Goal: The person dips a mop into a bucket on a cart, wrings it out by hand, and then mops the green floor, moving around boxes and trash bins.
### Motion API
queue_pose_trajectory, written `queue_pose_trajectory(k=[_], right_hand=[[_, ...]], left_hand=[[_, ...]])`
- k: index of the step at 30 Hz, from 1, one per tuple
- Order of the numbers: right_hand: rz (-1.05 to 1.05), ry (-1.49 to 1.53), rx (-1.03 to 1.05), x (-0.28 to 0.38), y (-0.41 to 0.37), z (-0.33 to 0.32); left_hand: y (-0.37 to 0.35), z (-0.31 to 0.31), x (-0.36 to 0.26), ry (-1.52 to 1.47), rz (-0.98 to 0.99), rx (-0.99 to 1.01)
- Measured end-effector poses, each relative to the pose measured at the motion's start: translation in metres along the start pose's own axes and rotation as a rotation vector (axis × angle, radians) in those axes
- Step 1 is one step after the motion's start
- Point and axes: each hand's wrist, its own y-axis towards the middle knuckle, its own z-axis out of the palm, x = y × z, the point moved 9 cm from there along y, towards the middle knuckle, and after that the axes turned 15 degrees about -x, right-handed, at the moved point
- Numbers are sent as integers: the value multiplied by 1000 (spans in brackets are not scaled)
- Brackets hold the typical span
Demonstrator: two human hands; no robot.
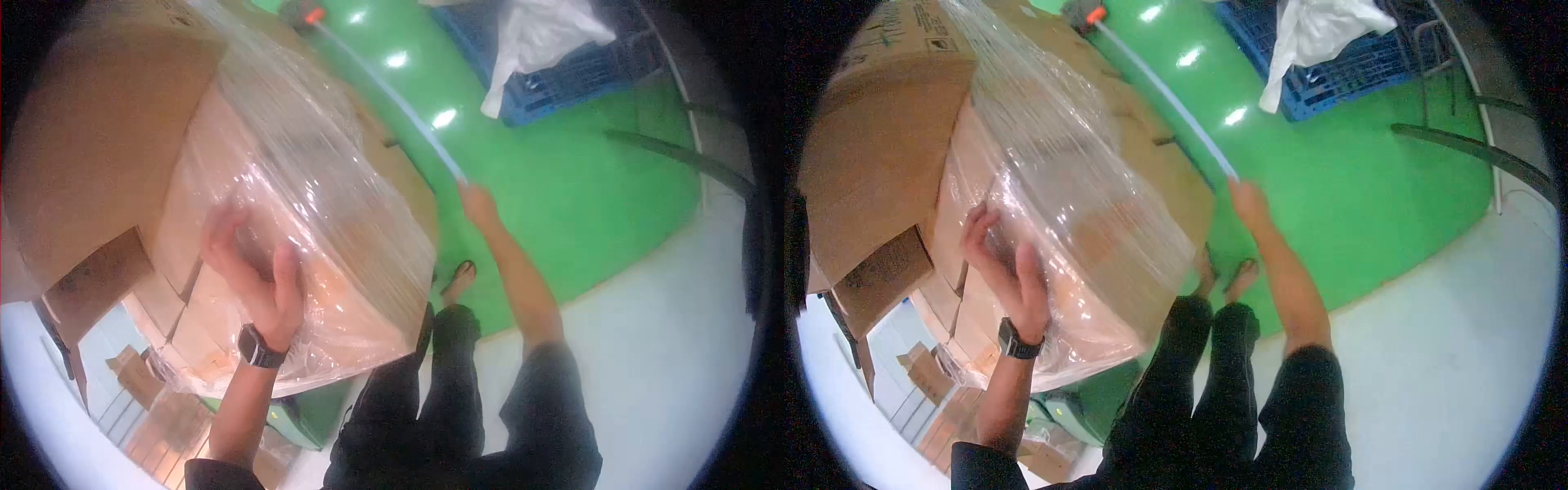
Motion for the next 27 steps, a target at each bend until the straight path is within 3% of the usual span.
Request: queue_pose_trajectory(k=[2,3,4,5,6,7,8,9,10,11,12,13,15,16,17,18,19,20,22,23,24,26,27], right_hand=[[-2,-146,-79,-78,-114,-33],[210,-125,141,-101,-184,-70],[93,-312,161,-178,-271,-64],[59,-292,87,-182,-351,-121],[285,-502,169,-218,-426,-154],[257,-373,195,-218,-497,-199],[490,-478,364,-242,-565,-228],[59,-459,69,-251,-638,-255],[566,-468,306,-228,-638,-293],[468,-546,219,-199,-635,-314],[684,-496,255,-190,-638,-319],[614,-468,161,-200,-657,-302],[713,-392,150,-157,-626,-266],[516,-339,122,-153,-610,-226],[447,-238,169,-137,-570,-190],[649,-204,105,-119,-511,-171],[291,-217,49,-139,-468,-110],[161,-176,149,-109,-381,-86],[-48,-188,-90,-99,-211,-29],[161,-2,-71,-60,-115,-48],[194,22,-149,-88,-25,0],[282,108,-53,-25,106,-18],[243,140,-147,-3,140,-32]], left_hand=[[2,-1,-1,18,-4,-1],[4,-5,-3,34,-8,7],[8,-8,-7,54,-10,22],[11,-8,-10,45,-13,6],[12,-9,-9,43,-12,-2],[10,-10,-9,45,-12,7],[9,-10,-11,47,-15,16],[10,-8,-12,52,-16,10],[10,-8,-12,67,-19,3],[9,-8,-11,63,-25,3],[9,-6,-10,54,-29,2],[7,-3,-9,42,-33,5],[5,-1,-6,42,-34,-6],[5,-1,-6,39,-35,-10],[3,-1,-6,35,-39,-9],[3,-1,-6,49,-38,-11],[2,0,-6,48,-28,-6],[2,-1,-7,52,-16,-6],[3,-3,-6,23,-12,-30],[2,-3,-5,-7,-23,-47],[-1,-2,-4,-43,-38,-58],[-3,-2,-2,-3,11,-51],[-4,-1,-2,17,31,-39]])
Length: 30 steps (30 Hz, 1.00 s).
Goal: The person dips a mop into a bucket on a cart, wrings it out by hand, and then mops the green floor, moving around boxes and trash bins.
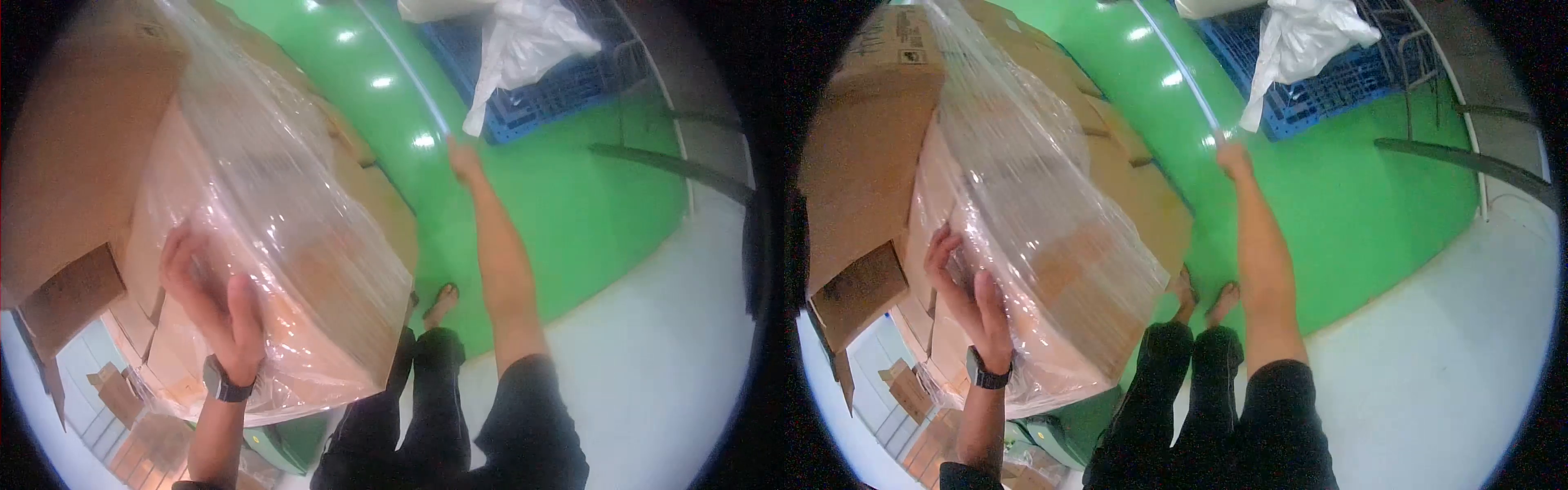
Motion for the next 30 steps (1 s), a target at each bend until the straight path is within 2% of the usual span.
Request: queue_pose_trajectory(k=[3,4,5,6,8,9,10,11,12,13,14,15,16,18,21,22,23,24,26,27,28,29,30], right_hand=[[-43,-16,-25,-18,10,-8],[11,-142,-5,-48,-20,-26],[-87,-162,-36,-102,-50,-29],[-267,-218,-145,-152,-96,-46],[-167,-385,-54,-256,-232,-116],[-362,-508,-75,-269,-314,-167],[9,-474,101,-302,-382,-215],[63,-512,108,-340,-451,-256],[211,-390,115,-335,-504,-306],[63,-624,176,-333,-536,-335],[238,-659,195,-358,-547,-359],[425,-694,222,-337,-555,-389],[307,-794,126,-357,-553,-395],[329,-696,180,-345,-508,-379],[221,-621,122,-321,-406,-293],[-145,-407,21,-293,-362,-247],[-229,-542,52,-291,-309,-185],[76,-405,181,-251,-254,-140],[-181,-277,24,-150,-145,-56],[80,-154,42,-108,-97,-32],[19,-9,27,-79,-52,8],[-2,-11,-61,-41,-19,16],[41,12,-37,-15,-5,15]], left_hand=[[0,3,0,-39,-10,13],[1,-1,1,-55,-21,13],[2,-4,1,-47,-25,14],[5,-6,1,-8,-24,17],[9,-8,-1,74,-21,37],[9,-9,0,48,-44,29],[11,-9,0,46,-49,20],[11,-8,0,44,-54,17],[11,-8,-1,48,-57,19],[12,-7,0,53,-56,20],[13,-6,-1,61,-54,23],[11,-6,-2,70,-54,41],[10,-6,-3,47,-56,31],[8,-4,-4,0,-52,8],[4,-3,-4,17,-32,24],[3,-2,-4,18,-15,29],[3,-1,-5,1,-9,7],[1,0,-6,-14,-1,-13],[-4,1,-5,-32,1,-26],[-6,2,-3,-36,-6,-18],[-8,3,0,-40,-16,-10],[-10,4,0,-4,21,-11],[-12,5,1,32,59,-13]])
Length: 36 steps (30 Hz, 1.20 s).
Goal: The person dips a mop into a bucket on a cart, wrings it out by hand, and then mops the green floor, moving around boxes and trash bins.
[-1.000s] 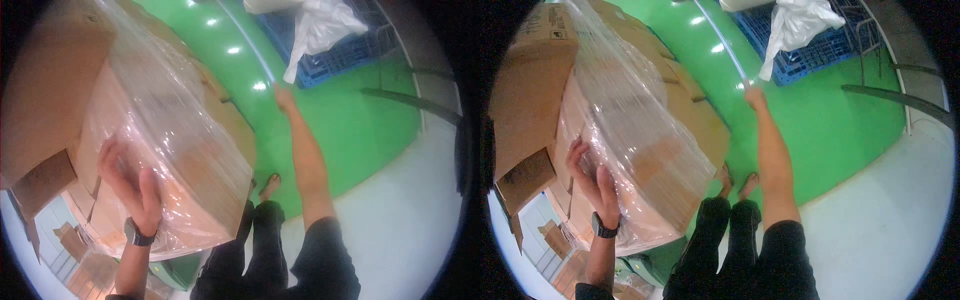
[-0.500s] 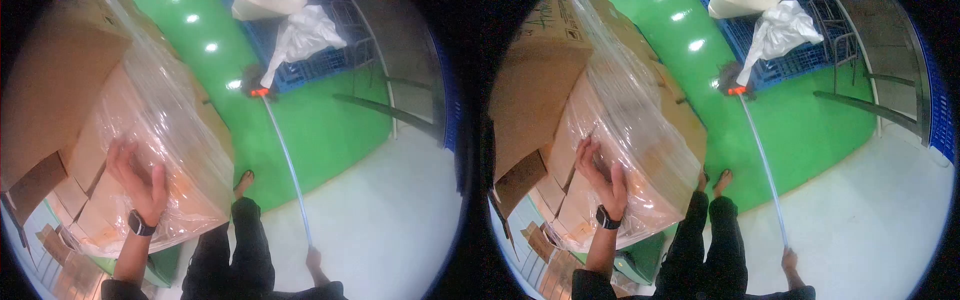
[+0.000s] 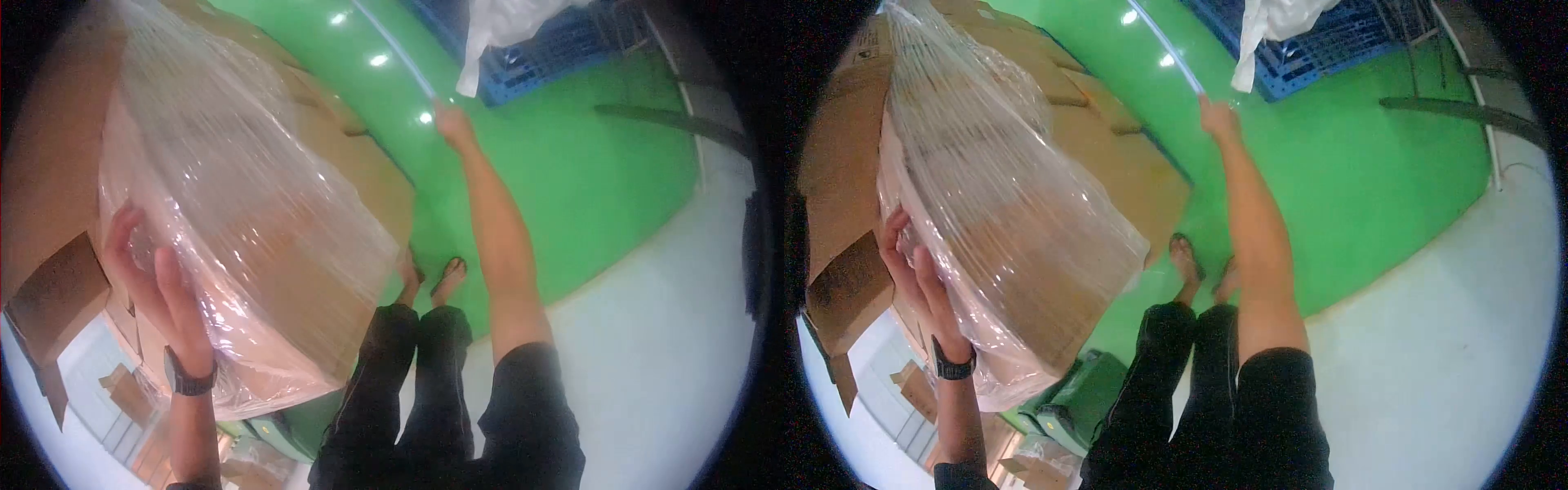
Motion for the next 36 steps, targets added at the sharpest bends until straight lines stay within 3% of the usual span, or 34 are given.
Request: queue_pose_trajectory(k=[3,4,5,6,7,8,9,10,11,12,13,16,17,19,20,22,24,25,26,27,28,29,31,33,34,35,36], right_hand=[[-28,-60,9,-34,-32,-33],[-182,-163,14,-96,-51,-24],[-59,-108,-24,-147,-107,-65],[-130,-244,-56,-195,-168,-98],[-17,-305,94,-258,-240,-137],[-303,-409,17,-297,-327,-189],[-212,-628,349,-354,-410,-226],[-366,-768,296,-384,-493,-285],[53,-746,453,-422,-562,-347],[43,-643,330,-381,-603,-416],[442,-714,427,-408,-645,-464],[305,-726,382,-384,-658,-543],[430,-886,385,-351,-629,-545],[387,-847,343,-359,-607,-523],[366,-827,324,-370,-597,-504],[26,-639,244,-387,-557,-423],[168,-519,186,-315,-454,-332],[-28,-508,272,-330,-410,-264],[-470,-500,35,-288,-354,-222],[29,-393,-3,-276,-285,-198],[-121,-322,-12,-271,-233,-162],[-93,-327,-48,-235,-196,-163],[-29,-313,-77,-232,-165,-166],[27,-264,-56,-285,-193,-196],[-240,-364,-35,-299,-227,-220],[3,-506,94,-352,-265,-244],[121,-554,152,-355,-316,-290]], left_hand=[[0,-2,-3,45,-16,-8],[0,-3,-6,5,-26,-9],[-1,-6,-6,-31,-36,-16],[0,-9,-7,-66,-47,-26],[2,-11,-9,-128,-50,-16],[4,-15,-12,-70,-35,0],[7,-17,-15,-12,-16,19],[9,-18,-17,52,3,36],[11,-19,-18,30,-20,37],[11,-20,-18,41,-23,38],[12,-19,-18,52,-23,36],[11,-18,-19,51,-20,24],[11,-15,-19,42,-16,8],[10,-13,-18,34,-34,17],[10,-12,-16,32,-43,22],[8,-11,-17,26,0,31],[8,-11,-14,-3,-9,7],[6,-11,-12,-28,-41,-14],[4,-9,-10,-58,-69,-35],[3,-10,-9,-41,-22,-67],[3,-8,-9,-12,-5,-53],[4,-8,-13,18,19,-37],[3,-6,-11,47,44,-10],[1,-5,-15,9,41,-5],[3,-7,-17,-10,30,-28],[4,-9,-15,-33,-19,-20],[5,-12,-15,-23,-23,-18]])
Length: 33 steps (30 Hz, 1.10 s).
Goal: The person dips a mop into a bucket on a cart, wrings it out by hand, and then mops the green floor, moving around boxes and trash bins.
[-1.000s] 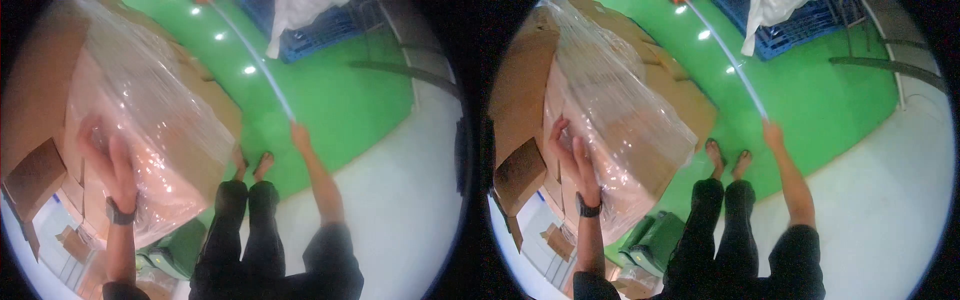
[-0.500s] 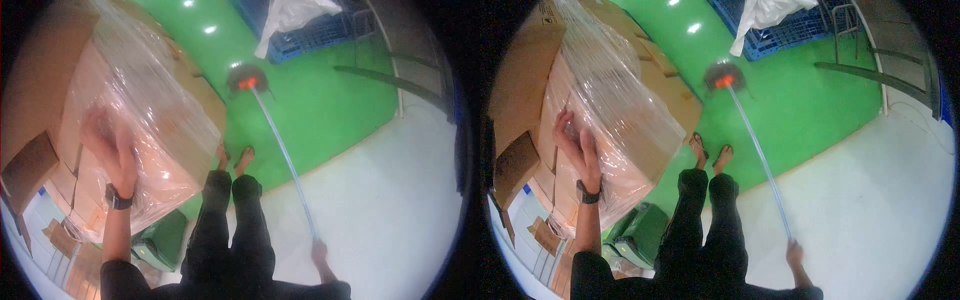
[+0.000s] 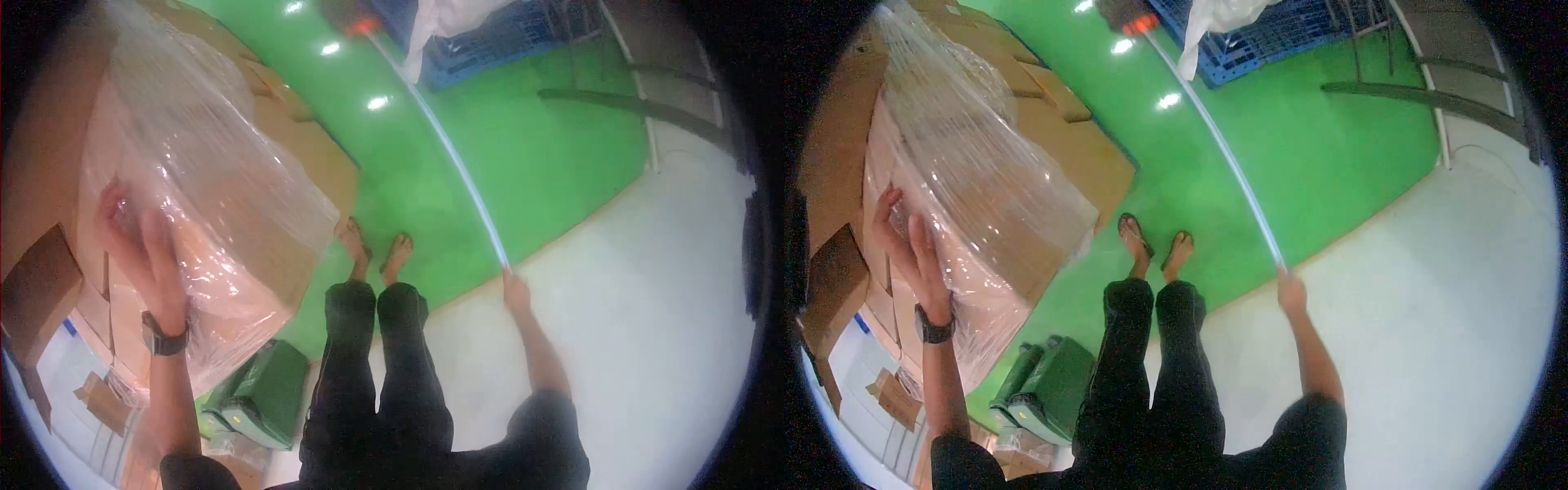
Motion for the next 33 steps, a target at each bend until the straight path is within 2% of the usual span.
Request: queue_pose_trajectory(k=[1,2,3,4,5,6,8,10,11,13,14,15,17,18,19,20,21,22,23,24,26,27,28,30,32,33], right_hand=[[-111,-158,6,-73,-51,19],[-179,-181,-32,-109,-113,-8],[21,-107,34,-148,-167,-38],[-90,-207,3,-189,-221,-49],[241,36,128,-193,-259,-90],[27,-116,118,-216,-291,-100],[176,-248,123,-220,-299,-157],[-53,-405,44,-239,-264,-187],[48,-439,117,-263,-240,-189],[-169,-386,17,-280,-176,-181],[-161,-382,-16,-259,-135,-177],[51,-348,167,-210,-93,-171],[-268,-285,-98,-91,-23,-139],[-202,-265,-31,-27,12,-113],[-214,-60,-21,33,43,-82],[-393,82,-80,83,78,-21],[-218,217,42,164,97,-9],[-487,287,-177,245,118,12],[-379,349,-8,316,140,29],[-351,368,18,379,164,51],[-363,457,-79,465,200,55],[-361,487,-122,482,205,56],[-366,494,-76,477,200,64],[-381,464,13,429,185,59],[-469,387,-176,328,137,62],[-329,264,-90,259,111,76]], left_hand=[[0,-1,-1,7,-4,1],[3,-2,-2,15,-4,1],[4,-2,-3,60,5,36],[5,-4,-4,56,7,40],[5,-4,-4,53,10,46],[7,-2,-4,50,20,48],[8,-2,-2,37,11,34],[6,-1,-3,35,13,29],[5,1,-4,33,18,27],[3,4,0,25,26,10],[1,4,5,21,24,6],[0,4,8,14,25,-7],[-2,6,8,-73,-41,8],[-2,5,6,-110,-61,7],[-2,4,3,-109,-53,12],[0,2,3,-70,-26,24],[1,1,3,-33,0,35],[-1,2,3,2,25,47],[-1,3,5,-30,29,37],[1,4,6,-18,39,30],[0,6,6,9,38,53],[-2,7,4,-30,25,34],[-2,11,1,3,41,47],[0,7,-4,48,34,68],[-1,1,5,-41,11,28],[1,0,4,-42,6,12]])
